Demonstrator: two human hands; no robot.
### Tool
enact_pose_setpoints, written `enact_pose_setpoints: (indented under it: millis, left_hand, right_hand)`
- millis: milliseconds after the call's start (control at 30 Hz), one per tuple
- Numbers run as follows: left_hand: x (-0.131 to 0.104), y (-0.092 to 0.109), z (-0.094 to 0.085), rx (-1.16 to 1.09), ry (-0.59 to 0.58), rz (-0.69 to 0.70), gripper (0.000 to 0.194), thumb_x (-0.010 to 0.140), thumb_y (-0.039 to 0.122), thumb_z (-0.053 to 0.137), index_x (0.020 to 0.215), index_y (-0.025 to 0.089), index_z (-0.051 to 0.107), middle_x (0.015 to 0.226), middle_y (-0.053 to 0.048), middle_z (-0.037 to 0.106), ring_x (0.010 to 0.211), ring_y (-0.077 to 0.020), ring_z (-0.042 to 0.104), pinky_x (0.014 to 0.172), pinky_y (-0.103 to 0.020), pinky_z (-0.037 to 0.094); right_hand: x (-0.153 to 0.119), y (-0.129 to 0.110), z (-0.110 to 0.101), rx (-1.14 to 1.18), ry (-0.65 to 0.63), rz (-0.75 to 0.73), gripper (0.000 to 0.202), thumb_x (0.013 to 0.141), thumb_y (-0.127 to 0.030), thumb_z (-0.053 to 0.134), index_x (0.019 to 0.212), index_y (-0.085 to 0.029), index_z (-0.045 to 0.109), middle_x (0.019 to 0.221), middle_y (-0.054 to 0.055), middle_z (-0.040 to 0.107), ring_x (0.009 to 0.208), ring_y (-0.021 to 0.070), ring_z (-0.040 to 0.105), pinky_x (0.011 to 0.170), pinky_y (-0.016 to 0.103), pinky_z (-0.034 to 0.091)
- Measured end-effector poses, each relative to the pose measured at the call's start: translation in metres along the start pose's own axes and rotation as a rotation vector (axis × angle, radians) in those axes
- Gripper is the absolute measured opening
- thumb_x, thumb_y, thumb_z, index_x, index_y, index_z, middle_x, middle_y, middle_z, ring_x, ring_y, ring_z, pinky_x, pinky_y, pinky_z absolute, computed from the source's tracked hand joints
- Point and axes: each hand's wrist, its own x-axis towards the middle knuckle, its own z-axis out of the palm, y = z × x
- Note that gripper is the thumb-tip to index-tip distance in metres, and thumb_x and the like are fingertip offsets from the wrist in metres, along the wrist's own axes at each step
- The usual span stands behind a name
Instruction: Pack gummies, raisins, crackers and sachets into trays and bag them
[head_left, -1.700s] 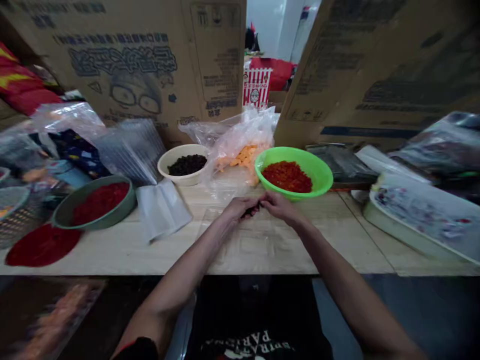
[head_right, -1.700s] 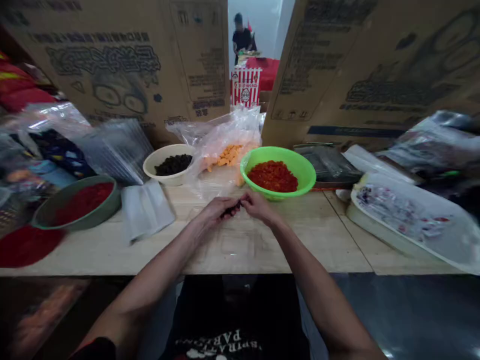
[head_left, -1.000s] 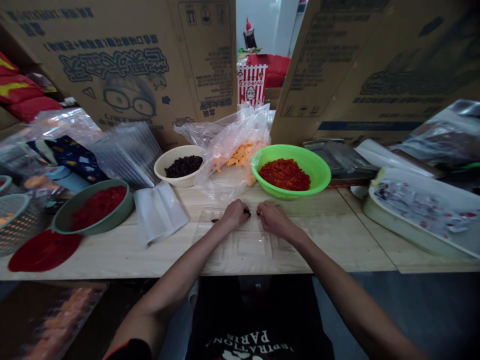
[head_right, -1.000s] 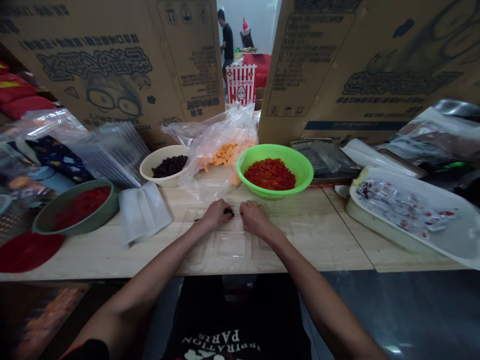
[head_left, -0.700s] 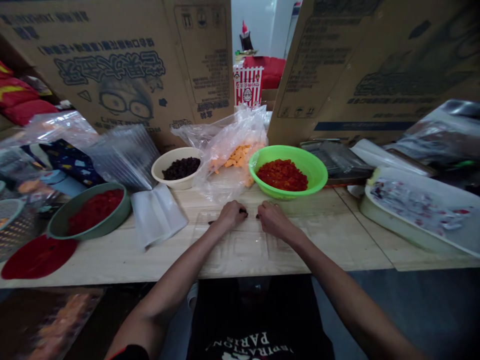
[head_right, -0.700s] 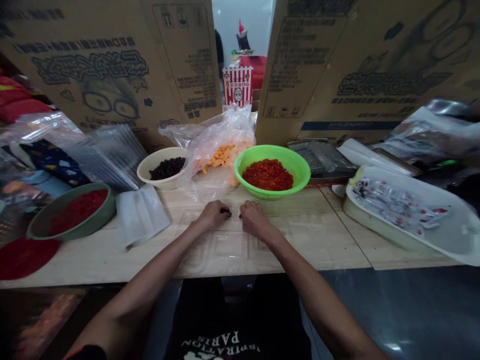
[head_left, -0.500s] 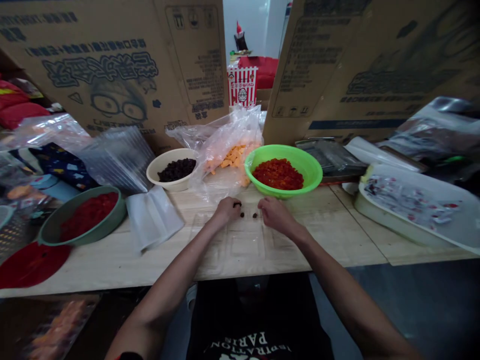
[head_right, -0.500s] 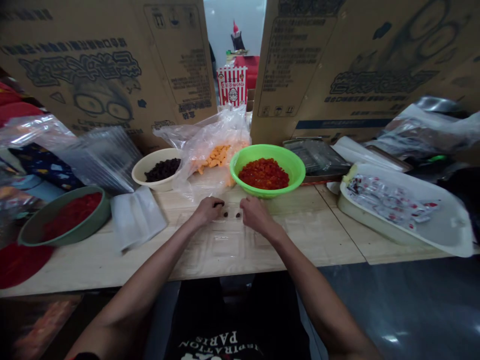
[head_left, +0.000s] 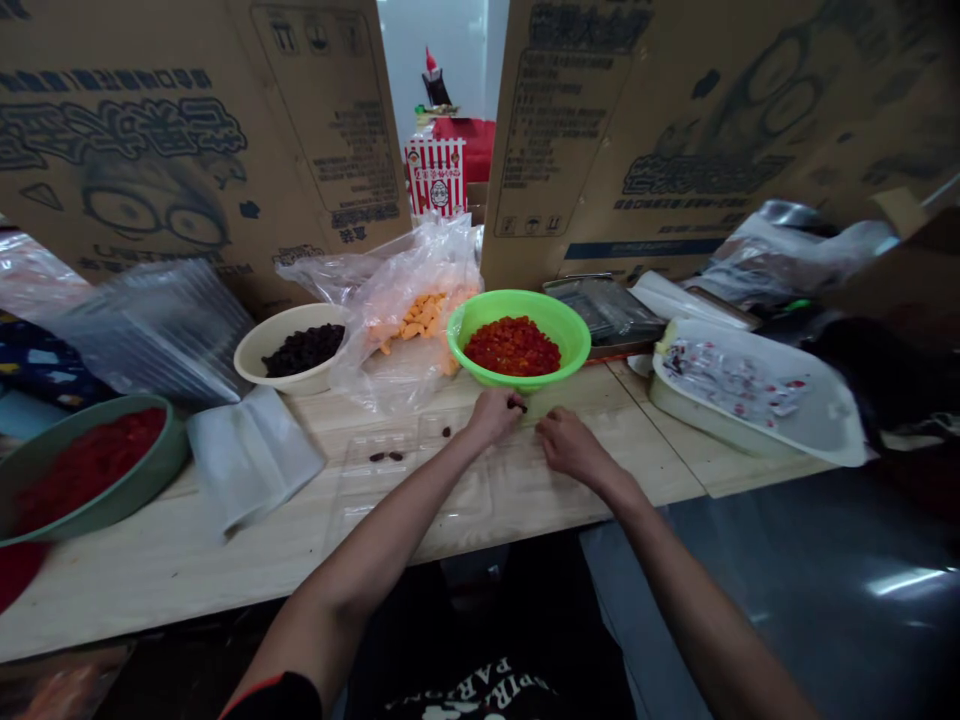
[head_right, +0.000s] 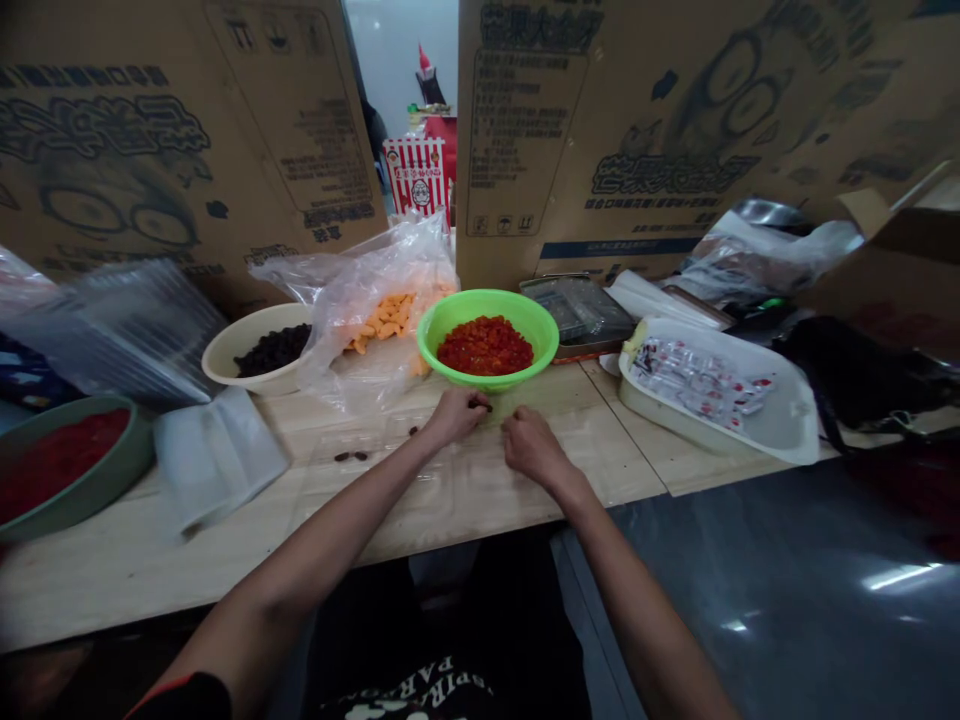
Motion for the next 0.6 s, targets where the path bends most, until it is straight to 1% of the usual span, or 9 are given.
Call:
enact_pose_setpoints:
  millis: [67, 133, 200, 233, 300, 400, 467, 600]
  left_hand:
    - [0.001, -0.002, 0.002, 0.067, -0.044, -0.008, 0.023, 0.076, 0.009, 0.06, 0.088, 0.013, 0.079, 0.087, -0.009, 0.076, 0.088, -0.0223, 0.068, 0.082, -0.029, 0.05]
    - [-0.001, -0.007, 0.001, 0.132, -0.075, -0.032, 0.019, 0.073, 0.008, 0.06, 0.077, 0.011, 0.078, 0.078, -0.012, 0.075, 0.083, -0.025, 0.068, 0.079, -0.031, 0.049]
    - [-0.004, -0.012, -0.003, 0.179, -0.088, -0.05, 0.016, 0.072, 0.009, 0.061, 0.072, 0.01, 0.077, 0.075, -0.014, 0.073, 0.08, -0.0264, 0.067, 0.077, -0.032, 0.049]
    - [-0.005, -0.014, -0.005, 0.193, -0.085, -0.054, 0.016, 0.072, 0.01, 0.061, 0.072, 0.011, 0.077, 0.075, -0.015, 0.074, 0.08, -0.0265, 0.067, 0.077, -0.032, 0.048]
    - [-0.006, -0.014, -0.008, 0.202, -0.063, -0.052, 0.017, 0.075, 0.013, 0.061, 0.079, 0.012, 0.078, 0.08, -0.013, 0.075, 0.084, -0.0256, 0.066, 0.079, -0.032, 0.048]
    - [-0.002, -0.007, -0.004, 0.17, -0.025, -0.038, 0.022, 0.082, 0.019, 0.058, 0.09, 0.014, 0.078, 0.085, -0.011, 0.075, 0.084, -0.0227, 0.065, 0.079, -0.03, 0.047]
    - [0.003, -0.001, 0.002, 0.126, -0.034, -0.016, 0.024, 0.084, 0.018, 0.054, 0.087, 0.012, 0.077, 0.083, -0.009, 0.074, 0.08, -0.0202, 0.062, 0.077, -0.029, 0.047]
    - [0.009, 0.007, 0.014, 0.019, -0.086, 0.042, 0.022, 0.076, 0.007, 0.052, 0.075, 0.01, 0.074, 0.071, -0.004, 0.069, 0.071, -0.0164, 0.056, 0.072, -0.025, 0.045]
  right_hand:
    - [-0.008, -0.009, 0.005, -0.037, -0.013, -0.043, 0.017, 0.087, -0.013, 0.055, 0.091, -0.012, 0.071, 0.102, 0.016, 0.064, 0.098, 0.026, 0.056, 0.088, 0.033, 0.04]
    - [-0.014, -0.015, 0.008, -0.017, -0.001, -0.061, 0.017, 0.087, -0.013, 0.055, 0.092, -0.013, 0.071, 0.102, 0.016, 0.063, 0.099, 0.0263, 0.055, 0.091, 0.034, 0.04]
    - [-0.018, -0.019, 0.01, 0.038, 0.004, -0.075, 0.018, 0.087, -0.011, 0.055, 0.094, -0.012, 0.071, 0.103, 0.015, 0.062, 0.1, 0.0256, 0.054, 0.092, 0.034, 0.039]
    - [-0.02, -0.019, 0.011, 0.07, 0.01, -0.078, 0.019, 0.087, -0.01, 0.055, 0.096, -0.012, 0.072, 0.104, 0.015, 0.062, 0.1, 0.0252, 0.054, 0.092, 0.034, 0.04]
    - [-0.021, -0.019, 0.014, 0.124, 0.031, -0.082, 0.023, 0.087, -0.008, 0.054, 0.101, -0.012, 0.072, 0.105, 0.014, 0.061, 0.101, 0.0247, 0.054, 0.093, 0.033, 0.04]
    - [-0.022, -0.017, 0.018, 0.169, 0.056, -0.099, 0.025, 0.087, -0.006, 0.053, 0.103, -0.011, 0.072, 0.105, 0.014, 0.061, 0.101, 0.0241, 0.053, 0.093, 0.033, 0.04]
    - [-0.023, -0.016, 0.019, 0.179, 0.063, -0.106, 0.026, 0.087, -0.004, 0.052, 0.102, -0.011, 0.072, 0.105, 0.014, 0.06, 0.101, 0.0238, 0.053, 0.093, 0.033, 0.04]
    - [-0.026, -0.018, 0.018, 0.18, 0.059, -0.093, 0.029, 0.085, -0.002, 0.051, 0.104, -0.011, 0.071, 0.105, 0.014, 0.06, 0.102, 0.0239, 0.053, 0.093, 0.032, 0.041]
